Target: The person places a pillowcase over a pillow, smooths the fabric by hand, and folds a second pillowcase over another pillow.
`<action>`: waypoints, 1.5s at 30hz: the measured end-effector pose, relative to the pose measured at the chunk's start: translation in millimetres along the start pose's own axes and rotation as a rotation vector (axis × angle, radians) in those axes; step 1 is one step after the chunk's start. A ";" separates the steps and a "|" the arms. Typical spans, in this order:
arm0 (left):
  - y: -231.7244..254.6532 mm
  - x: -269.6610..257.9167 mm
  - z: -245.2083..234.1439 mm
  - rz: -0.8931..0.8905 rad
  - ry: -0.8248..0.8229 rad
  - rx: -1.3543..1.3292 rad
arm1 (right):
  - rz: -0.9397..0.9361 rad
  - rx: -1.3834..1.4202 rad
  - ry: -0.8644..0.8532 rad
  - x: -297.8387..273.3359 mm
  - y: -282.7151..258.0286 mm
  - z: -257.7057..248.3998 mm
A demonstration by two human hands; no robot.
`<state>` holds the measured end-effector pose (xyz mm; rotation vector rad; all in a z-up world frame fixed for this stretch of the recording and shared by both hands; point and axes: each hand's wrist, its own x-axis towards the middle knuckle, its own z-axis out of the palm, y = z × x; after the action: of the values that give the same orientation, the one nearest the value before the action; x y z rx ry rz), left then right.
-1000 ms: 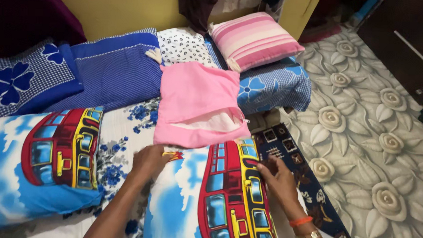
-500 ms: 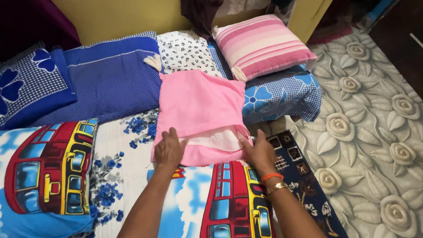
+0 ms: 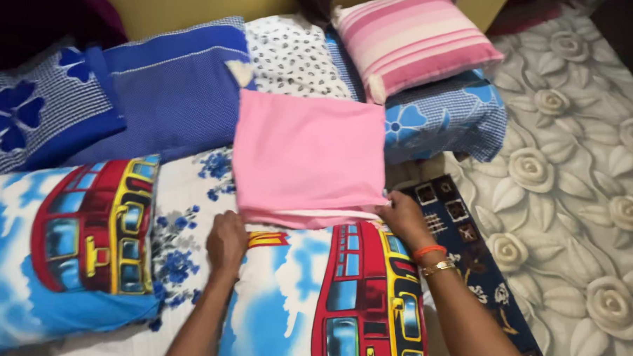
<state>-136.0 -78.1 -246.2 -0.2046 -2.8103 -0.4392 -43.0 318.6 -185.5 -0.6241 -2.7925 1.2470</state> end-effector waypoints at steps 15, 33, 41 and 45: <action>82.6 -15.6 -107.1 -0.546 -0.742 -1.540 | 0.313 0.978 -0.421 -6.9 102.7 -17.8; 118.4 28.9 -39.2 0.373 -0.017 -0.154 | -0.098 0.215 0.301 -65.8 105.9 -36.3; 90.5 8.1 -18.7 0.289 0.065 -0.425 | -0.243 0.496 0.334 -55.0 107.2 -17.7; 100.0 7.4 -43.2 0.230 0.003 -0.434 | 0.005 0.792 0.122 -56.2 143.4 3.8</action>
<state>-113.6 3.2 -176.8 -0.6071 -2.6087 -0.9836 58.2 381.5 -283.2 -0.5961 -1.9329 2.0268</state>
